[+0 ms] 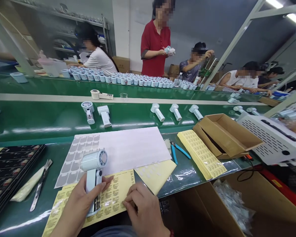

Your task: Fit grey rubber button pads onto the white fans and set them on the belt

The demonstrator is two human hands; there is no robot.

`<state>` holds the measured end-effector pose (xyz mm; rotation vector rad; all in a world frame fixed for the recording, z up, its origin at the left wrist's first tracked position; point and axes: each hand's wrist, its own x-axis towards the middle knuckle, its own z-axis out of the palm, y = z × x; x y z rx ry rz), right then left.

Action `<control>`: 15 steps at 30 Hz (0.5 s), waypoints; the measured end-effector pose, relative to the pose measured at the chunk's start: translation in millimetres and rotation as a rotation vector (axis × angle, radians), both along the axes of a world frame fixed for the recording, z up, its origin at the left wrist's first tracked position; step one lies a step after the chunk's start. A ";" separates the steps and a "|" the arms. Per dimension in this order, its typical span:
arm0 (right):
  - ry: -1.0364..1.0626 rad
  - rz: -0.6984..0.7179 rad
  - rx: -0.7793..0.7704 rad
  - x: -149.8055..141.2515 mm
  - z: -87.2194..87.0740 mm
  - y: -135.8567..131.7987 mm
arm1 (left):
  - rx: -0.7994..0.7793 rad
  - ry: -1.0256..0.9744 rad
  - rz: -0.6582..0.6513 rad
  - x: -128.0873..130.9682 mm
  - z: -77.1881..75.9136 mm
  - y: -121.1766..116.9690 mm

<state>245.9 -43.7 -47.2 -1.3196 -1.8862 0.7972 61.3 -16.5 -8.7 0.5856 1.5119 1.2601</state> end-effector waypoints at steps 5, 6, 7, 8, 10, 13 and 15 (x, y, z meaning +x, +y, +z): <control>0.451 -0.027 -0.140 -0.8 28.7 1.9 | -0.019 -0.057 -0.004 0.2 3.6 1.5; 0.520 -0.038 -0.170 -3.3 36.6 3.9 | -0.022 -0.089 -0.013 -0.2 5.4 1.7; 0.564 -0.037 -0.208 -7.1 44.6 6.6 | -0.026 -0.135 -0.016 -0.7 7.7 2.1; 0.583 -0.016 -0.250 -12.1 52.3 10.0 | -0.037 -0.189 -0.018 -1.3 10.4 2.7; 0.563 0.054 -0.308 -24.7 66.2 18.1 | -0.072 -0.302 -0.007 -2.8 16.3 4.9; 0.478 0.135 -0.352 -45.0 79.5 30.9 | -0.100 -0.403 0.048 -5.7 23.3 9.7; 0.421 0.149 -0.351 -55.5 82.4 38.2 | -0.071 -0.417 0.109 -7.9 25.0 12.6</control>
